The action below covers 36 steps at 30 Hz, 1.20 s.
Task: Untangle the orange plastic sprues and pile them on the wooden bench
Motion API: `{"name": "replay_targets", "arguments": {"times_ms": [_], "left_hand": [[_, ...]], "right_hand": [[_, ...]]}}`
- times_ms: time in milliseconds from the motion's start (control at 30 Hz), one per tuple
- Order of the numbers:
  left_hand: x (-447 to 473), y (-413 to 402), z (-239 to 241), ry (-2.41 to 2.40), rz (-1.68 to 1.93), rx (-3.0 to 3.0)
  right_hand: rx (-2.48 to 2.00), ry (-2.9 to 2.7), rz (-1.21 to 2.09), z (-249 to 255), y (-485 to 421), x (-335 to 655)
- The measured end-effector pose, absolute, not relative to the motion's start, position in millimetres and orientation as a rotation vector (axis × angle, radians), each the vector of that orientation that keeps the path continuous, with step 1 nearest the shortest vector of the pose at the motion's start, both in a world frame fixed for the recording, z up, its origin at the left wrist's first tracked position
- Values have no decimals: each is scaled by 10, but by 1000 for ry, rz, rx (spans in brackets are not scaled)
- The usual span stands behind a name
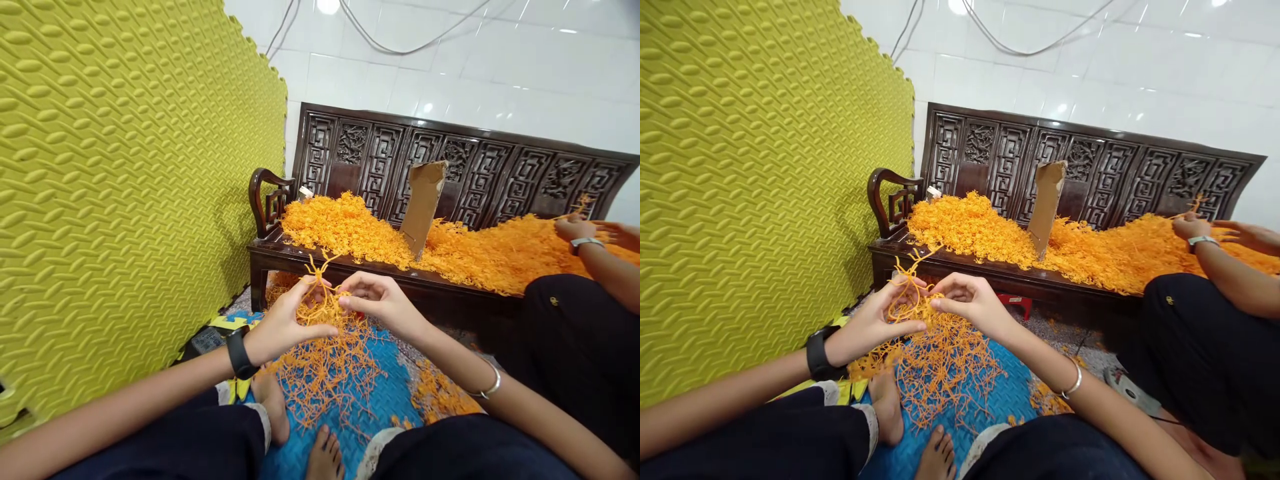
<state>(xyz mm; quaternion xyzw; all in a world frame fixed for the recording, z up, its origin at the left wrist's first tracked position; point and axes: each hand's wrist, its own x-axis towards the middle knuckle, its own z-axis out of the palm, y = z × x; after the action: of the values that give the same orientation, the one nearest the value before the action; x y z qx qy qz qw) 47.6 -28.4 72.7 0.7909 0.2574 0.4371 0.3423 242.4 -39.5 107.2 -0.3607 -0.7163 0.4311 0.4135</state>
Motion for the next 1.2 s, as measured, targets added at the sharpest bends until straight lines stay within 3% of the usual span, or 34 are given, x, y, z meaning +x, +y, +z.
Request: {"name": "replay_targets", "arguments": {"times_ms": [333, 700, 833, 1000, 1200], "left_hand": [[538, -357, 811, 617, 921, 1788], [463, -438, 845, 559, 733, 1757], [267, -316, 750, 725, 909, 1654], [124, -211, 740, 809, 1044, 1602], [253, -226, 745, 809, 986, 1569]], "right_hand": [[-792, -1810, 1268, 1115, -457, 2407], [-502, -1776, 1919, 782, -308, 2662], [-524, -1625, 1708, 786, -319, 2997], [-1078, -1723, 1463, 632, -185, 3199], [-1326, -1224, 964, 739, 694, 3349]]}}
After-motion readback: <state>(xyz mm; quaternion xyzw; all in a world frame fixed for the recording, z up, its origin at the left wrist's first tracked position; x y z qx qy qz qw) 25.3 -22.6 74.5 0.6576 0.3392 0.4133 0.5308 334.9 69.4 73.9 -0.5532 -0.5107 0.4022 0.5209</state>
